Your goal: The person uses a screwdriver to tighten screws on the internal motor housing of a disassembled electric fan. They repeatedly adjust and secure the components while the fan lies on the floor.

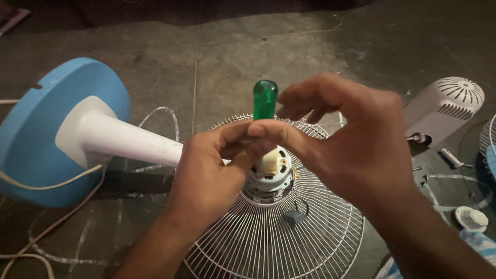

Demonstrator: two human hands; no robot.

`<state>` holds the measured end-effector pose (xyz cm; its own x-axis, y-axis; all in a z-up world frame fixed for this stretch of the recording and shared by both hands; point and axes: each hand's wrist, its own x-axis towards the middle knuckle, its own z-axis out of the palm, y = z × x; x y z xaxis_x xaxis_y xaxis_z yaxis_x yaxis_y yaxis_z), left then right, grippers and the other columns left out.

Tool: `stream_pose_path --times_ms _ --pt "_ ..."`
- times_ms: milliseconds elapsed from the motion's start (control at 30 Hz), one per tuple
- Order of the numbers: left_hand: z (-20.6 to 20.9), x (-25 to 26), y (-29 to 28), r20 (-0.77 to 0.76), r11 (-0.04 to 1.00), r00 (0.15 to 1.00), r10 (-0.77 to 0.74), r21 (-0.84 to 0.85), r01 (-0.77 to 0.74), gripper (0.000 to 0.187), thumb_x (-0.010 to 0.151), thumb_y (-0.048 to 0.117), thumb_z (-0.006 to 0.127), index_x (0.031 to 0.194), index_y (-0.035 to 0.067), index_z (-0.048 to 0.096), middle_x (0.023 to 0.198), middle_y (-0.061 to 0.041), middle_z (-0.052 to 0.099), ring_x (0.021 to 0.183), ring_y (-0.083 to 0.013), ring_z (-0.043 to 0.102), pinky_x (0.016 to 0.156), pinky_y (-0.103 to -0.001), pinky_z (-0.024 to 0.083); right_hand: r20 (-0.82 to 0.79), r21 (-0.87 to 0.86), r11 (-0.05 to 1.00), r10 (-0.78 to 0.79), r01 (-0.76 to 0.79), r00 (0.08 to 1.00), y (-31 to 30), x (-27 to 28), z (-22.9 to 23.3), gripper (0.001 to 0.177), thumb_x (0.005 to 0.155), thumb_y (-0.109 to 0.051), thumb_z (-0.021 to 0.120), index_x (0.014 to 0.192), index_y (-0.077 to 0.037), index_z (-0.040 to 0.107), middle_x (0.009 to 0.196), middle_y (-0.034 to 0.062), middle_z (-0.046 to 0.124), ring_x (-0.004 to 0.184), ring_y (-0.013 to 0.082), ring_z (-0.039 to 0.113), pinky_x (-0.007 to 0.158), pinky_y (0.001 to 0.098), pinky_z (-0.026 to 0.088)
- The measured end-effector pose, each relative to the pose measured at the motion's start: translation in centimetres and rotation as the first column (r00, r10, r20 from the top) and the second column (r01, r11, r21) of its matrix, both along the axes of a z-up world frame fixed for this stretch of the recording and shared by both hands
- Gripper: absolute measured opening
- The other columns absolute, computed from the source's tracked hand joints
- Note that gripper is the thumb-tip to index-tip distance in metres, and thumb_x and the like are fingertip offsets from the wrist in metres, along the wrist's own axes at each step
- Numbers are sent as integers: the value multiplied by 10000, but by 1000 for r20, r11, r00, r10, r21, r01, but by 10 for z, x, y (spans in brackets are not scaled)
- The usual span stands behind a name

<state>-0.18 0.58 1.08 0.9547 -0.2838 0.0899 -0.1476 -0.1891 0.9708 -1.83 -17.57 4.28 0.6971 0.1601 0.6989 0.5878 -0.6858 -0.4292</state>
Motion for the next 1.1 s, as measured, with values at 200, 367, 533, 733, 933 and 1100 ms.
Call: stream_pose_path --times_ms 200,367,533,733,933,1100 --pt "-2 -5 -1 78 994 996 -46 -91 53 247 948 71 656 1174 38 752 940 -42 803 826 -73 722 724 -236 578 56 -34 999 -28 30 998 5 -9 -9 251 883 -219 886 983 -55 723 912 45 783 837 114 777 734 270 609" --pt "-7 -8 0 121 996 992 -43 -74 52 243 920 23 665 1143 27 762 974 -54 813 868 -83 739 768 -241 597 36 -22 1000 -2 3 999 6 -12 -12 218 897 -166 853 1038 -48 737 897 57 780 794 127 775 686 265 596" --pt "-8 -14 1 182 989 983 -30 -136 55 272 911 4 683 1179 4 736 1023 -60 807 948 -99 753 828 -250 602 3 -44 998 43 -42 999 7 -15 -9 246 902 -178 825 1091 -40 750 917 69 787 797 160 769 670 297 578" --pt "-10 -22 -9 152 988 988 34 -153 -11 299 926 51 697 1223 16 708 1012 -53 803 939 -96 752 819 -249 599 -2 -41 997 61 -61 998 -1 -20 -11 249 913 -179 796 1100 -27 732 933 98 766 810 188 751 693 314 576" --pt "-8 -23 -8 131 997 991 41 -65 -32 309 961 100 678 1262 36 708 965 -66 803 861 -89 721 761 -253 576 -49 16 998 61 -60 997 -8 -19 -20 208 924 -180 794 1070 -41 744 908 73 772 810 160 754 706 317 584" --pt "-6 -23 -3 294 998 955 31 -60 -14 339 923 23 627 1257 10 686 1015 -60 797 920 -82 747 811 -247 592 -17 24 1000 3 -3 1000 -3 -17 -15 304 814 -245 887 1015 -56 759 904 63 768 771 135 751 640 271 581"
